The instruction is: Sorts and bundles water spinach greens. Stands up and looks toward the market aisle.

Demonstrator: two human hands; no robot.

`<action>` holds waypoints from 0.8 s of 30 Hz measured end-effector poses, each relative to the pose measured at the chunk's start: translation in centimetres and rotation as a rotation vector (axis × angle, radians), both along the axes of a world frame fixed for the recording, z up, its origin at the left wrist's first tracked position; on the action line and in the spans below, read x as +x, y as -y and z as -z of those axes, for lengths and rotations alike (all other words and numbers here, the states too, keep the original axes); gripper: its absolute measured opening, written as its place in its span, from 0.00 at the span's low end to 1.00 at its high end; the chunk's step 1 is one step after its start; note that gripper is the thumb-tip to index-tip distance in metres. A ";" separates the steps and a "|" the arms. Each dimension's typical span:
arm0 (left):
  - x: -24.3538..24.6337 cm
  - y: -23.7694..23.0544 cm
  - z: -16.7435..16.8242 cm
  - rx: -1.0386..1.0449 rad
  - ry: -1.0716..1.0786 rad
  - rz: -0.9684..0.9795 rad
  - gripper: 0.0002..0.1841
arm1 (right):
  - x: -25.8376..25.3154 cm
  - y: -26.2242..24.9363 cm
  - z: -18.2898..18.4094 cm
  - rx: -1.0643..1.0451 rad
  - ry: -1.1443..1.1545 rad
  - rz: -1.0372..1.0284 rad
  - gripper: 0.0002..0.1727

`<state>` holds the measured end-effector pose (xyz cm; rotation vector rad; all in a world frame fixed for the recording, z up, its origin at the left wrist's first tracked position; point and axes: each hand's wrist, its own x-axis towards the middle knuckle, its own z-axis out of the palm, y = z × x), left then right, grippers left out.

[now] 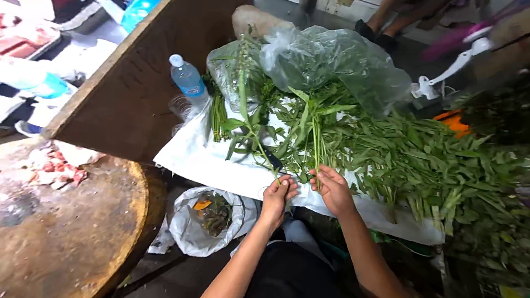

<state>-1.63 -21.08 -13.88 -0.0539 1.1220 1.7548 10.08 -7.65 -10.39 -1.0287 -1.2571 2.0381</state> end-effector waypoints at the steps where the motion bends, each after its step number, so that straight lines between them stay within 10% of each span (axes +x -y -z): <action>1: 0.2 0.0 0.4 -0.006 0.019 -0.001 0.16 | -0.7 0.5 0.9 -0.013 0.032 0.007 0.15; 24: -0.1 2.3 3.2 -0.001 0.025 -0.032 0.18 | -2.4 7.2 5.1 0.212 0.246 -0.321 0.14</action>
